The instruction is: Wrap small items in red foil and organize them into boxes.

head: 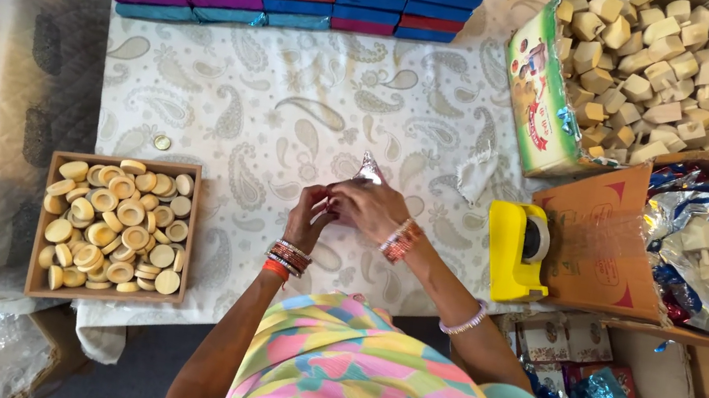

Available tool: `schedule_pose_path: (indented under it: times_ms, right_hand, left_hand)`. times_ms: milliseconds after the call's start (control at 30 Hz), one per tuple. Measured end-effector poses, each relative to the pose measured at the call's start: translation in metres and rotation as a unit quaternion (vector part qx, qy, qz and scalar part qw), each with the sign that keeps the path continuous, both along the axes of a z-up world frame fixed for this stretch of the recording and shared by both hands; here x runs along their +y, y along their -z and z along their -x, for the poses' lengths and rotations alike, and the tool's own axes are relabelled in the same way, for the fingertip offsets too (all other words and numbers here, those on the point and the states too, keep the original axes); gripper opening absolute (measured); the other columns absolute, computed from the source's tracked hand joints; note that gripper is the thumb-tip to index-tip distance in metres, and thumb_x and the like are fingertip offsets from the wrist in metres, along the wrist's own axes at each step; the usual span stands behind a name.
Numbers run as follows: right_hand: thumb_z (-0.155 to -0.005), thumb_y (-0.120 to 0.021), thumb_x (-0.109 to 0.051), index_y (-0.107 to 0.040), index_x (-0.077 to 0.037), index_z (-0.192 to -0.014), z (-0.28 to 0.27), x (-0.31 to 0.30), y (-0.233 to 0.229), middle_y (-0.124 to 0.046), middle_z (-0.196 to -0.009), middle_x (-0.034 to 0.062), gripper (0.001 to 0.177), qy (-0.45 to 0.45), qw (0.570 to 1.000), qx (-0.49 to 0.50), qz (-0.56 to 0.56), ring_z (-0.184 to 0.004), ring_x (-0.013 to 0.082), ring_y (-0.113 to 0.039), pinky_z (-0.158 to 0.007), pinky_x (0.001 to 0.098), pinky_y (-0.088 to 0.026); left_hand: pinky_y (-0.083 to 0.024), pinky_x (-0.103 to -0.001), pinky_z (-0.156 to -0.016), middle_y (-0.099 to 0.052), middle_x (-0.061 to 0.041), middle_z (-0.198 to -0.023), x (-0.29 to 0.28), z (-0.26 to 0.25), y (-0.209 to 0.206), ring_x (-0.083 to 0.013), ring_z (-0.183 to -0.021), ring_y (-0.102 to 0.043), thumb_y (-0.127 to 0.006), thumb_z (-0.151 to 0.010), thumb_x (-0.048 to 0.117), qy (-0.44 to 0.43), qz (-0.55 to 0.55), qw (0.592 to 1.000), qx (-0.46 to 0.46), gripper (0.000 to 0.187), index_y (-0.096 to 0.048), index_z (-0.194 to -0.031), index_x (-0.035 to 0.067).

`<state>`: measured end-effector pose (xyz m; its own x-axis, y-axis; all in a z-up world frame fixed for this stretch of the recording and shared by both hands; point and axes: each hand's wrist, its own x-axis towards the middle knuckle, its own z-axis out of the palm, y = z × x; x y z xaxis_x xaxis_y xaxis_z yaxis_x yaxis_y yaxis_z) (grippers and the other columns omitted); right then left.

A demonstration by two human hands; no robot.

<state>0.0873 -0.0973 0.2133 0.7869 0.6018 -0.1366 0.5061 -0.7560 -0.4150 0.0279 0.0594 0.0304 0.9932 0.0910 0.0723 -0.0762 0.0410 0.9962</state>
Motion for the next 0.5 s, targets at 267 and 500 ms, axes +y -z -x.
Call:
schedule_pose_path:
  times_ms: [267, 500]
  right_hand:
    - [-0.104, -0.057, -0.008, -0.062, -0.004, -0.129, 0.027, -0.11, 0.105, -0.072, -0.121, 0.0116, 0.025, 0.241, 0.872, -0.082, -0.418, -0.102, 0.0188, -0.071, -0.092, 0.0313, -0.057]
    - [-0.096, -0.064, -0.016, -0.04, -0.004, -0.152, 0.093, -0.079, 0.125, -0.052, -0.153, 0.0161, 0.062, 0.251, 0.884, 0.032, -0.393, -0.141, 0.0269, -0.052, -0.11, 0.0415, -0.049]
  left_hand:
    - [-0.063, -0.037, -0.096, -0.066, -0.013, -0.121, -0.006, 0.005, -0.008, -0.0223, -0.107, -0.071, -0.073, -0.089, -0.003, -0.044, -0.038, 0.998, 0.009, 0.043, -0.049, -0.125, 0.001]
    - [-0.055, -0.043, -0.099, -0.067, -0.017, -0.124, -0.004, 0.012, -0.037, -0.0313, -0.116, -0.067, -0.082, -0.083, 0.001, -0.056, -0.165, 0.984, -0.031, 0.053, -0.054, -0.127, 0.001]
